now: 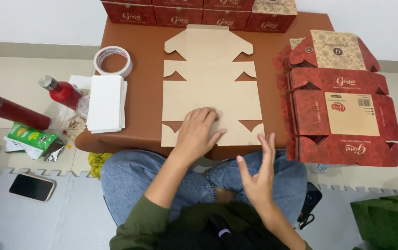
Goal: Assembling cardboard boxes by folding pre-scored templates, inserting paper liners, and stacking the finished products.
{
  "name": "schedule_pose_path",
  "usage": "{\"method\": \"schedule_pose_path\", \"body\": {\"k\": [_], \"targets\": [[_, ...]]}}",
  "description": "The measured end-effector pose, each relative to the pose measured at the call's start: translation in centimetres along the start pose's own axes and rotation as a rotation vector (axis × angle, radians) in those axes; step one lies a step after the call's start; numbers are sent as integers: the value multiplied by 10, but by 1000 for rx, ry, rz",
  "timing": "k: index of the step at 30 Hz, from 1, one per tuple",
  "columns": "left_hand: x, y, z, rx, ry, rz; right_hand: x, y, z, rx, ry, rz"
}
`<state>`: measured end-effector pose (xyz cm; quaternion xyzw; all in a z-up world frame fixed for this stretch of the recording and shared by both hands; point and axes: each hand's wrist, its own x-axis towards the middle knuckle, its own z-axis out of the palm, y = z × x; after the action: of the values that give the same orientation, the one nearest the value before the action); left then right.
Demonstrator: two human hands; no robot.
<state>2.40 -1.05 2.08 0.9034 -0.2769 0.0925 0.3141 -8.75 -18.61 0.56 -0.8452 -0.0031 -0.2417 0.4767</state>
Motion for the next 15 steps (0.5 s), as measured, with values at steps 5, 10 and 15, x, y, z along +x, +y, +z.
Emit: {"method": "schedule_pose_path", "body": {"k": [5, 10, 15], "targets": [[5, -12, 8, -111, -3, 9, 6, 10, 1, 504, 82, 42], [4, -10, -1, -150, 7, 5, 10, 16, 8, 526, -69, 135], [4, -9, -1, -159, -10, 1, 4, 21, 21, -409, -186, -403]]}}
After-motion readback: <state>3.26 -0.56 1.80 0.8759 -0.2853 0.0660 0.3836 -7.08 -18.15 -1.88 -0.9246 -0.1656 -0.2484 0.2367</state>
